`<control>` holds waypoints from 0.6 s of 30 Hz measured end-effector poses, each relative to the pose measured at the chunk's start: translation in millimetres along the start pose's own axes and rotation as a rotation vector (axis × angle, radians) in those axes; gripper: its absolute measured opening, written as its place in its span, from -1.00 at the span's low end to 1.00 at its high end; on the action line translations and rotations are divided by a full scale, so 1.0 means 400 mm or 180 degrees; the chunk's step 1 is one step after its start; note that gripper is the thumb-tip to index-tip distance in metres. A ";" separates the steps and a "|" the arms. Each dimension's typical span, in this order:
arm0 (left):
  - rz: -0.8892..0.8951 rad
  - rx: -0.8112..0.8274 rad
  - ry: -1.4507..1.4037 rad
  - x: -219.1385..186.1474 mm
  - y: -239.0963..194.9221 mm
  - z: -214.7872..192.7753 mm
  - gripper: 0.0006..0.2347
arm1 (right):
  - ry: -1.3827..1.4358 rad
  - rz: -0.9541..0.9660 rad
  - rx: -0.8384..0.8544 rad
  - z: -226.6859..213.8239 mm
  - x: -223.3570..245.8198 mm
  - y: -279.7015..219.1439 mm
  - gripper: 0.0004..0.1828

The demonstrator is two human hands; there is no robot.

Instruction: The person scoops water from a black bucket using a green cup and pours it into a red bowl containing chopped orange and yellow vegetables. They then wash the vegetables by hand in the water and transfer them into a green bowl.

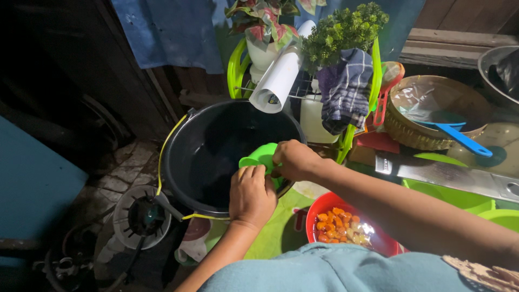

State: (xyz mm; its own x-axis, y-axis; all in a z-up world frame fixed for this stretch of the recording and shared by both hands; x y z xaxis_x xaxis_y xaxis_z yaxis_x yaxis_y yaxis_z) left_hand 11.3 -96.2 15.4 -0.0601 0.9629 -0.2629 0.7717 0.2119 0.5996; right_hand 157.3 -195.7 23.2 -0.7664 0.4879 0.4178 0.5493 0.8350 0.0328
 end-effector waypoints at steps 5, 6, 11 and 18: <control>-0.0018 -0.0004 -0.0008 -0.003 0.000 -0.005 -0.82 | -0.0021 0.0119 0.0284 0.009 -0.017 0.025 -0.62; 0.0008 -0.0081 0.0000 -0.004 0.001 -0.008 -0.81 | -0.0124 0.0062 0.0292 0.010 -0.018 0.028 -0.58; -0.0055 -0.0419 0.0169 -0.013 -0.001 -0.024 -0.68 | 0.2030 0.1300 -0.0289 -0.013 -0.042 0.032 -0.68; -0.0102 -0.0727 0.0099 -0.018 -0.010 -0.038 -0.48 | 0.3999 0.1688 -0.0504 -0.082 -0.051 -0.012 -0.68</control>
State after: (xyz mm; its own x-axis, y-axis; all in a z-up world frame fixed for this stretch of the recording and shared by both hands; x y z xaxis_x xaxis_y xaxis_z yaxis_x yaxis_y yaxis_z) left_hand -0.9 -101.5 26.4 -0.1045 0.9590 -0.2634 0.6060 0.2714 0.7477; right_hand 181.1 -217.9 44.2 0.3132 0.1091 0.9434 0.7760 0.5433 -0.3205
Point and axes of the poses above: each hand's wrist, its own y-axis towards the middle knuckle, its own z-axis out of the palm, x = y × z, the point moved 2 cm from there along y, towards the middle knuckle, and after that the axes turned 12 degrees about y, right-handed, at the moved point
